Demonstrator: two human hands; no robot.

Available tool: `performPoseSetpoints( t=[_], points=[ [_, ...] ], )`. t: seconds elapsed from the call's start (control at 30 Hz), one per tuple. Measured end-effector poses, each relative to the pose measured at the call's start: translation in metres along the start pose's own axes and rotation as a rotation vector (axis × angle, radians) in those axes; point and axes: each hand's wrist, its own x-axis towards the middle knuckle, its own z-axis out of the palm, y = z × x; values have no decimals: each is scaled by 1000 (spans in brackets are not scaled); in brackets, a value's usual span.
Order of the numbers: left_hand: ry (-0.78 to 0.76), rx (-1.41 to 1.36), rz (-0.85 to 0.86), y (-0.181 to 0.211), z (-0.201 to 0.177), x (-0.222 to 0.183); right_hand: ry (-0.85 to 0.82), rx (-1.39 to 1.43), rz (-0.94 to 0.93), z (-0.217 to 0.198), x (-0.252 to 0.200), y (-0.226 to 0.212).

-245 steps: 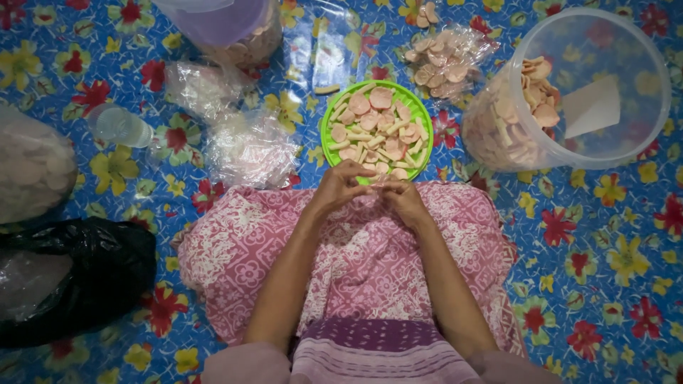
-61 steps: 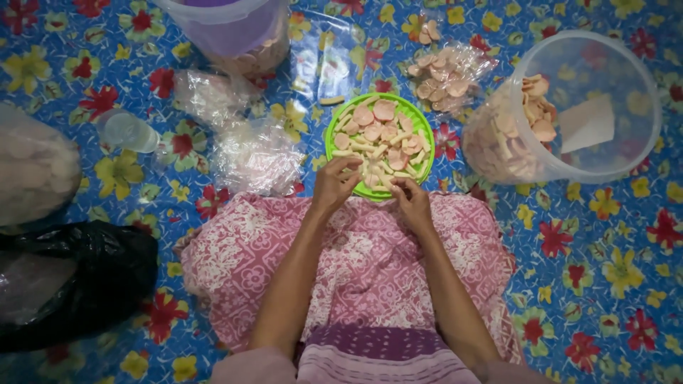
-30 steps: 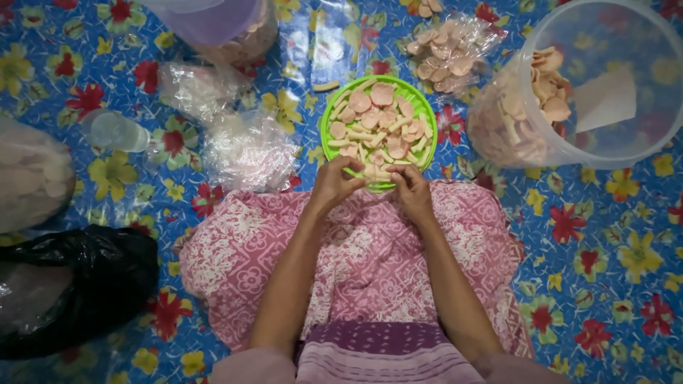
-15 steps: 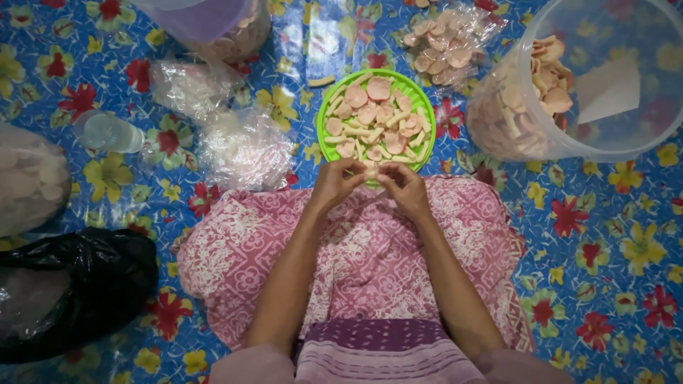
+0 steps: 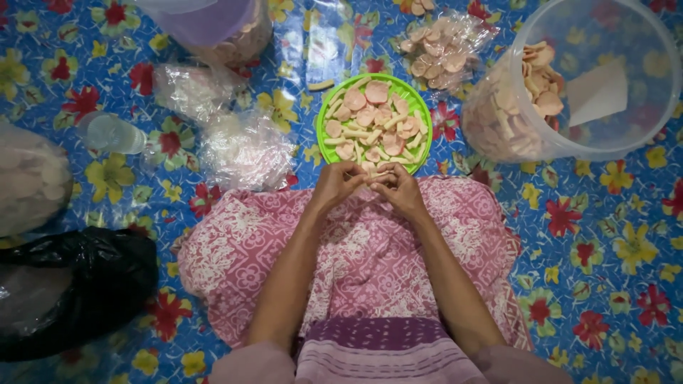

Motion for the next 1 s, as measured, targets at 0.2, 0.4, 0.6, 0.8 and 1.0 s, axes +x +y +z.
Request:
performPoseSetpoints(
  t=[0.2, 0.4, 0.6, 0.8, 1.0],
  points=[
    [81, 51, -27, -30, 3, 8, 82, -68, -73, -4, 9, 24],
    [323, 158, -63, -17, -19, 4, 221, -379, -233, -4, 30, 47],
    [356, 106, -81, -5, -22, 0, 248, -659, -561, 6, 49, 54],
    [324, 141, -151, -17, -17, 9, 289, -860, -439, 13, 63, 66],
    [282, 85, -164, -11, -16, 8, 274, -887, -393, 13, 71, 73]
  ],
)
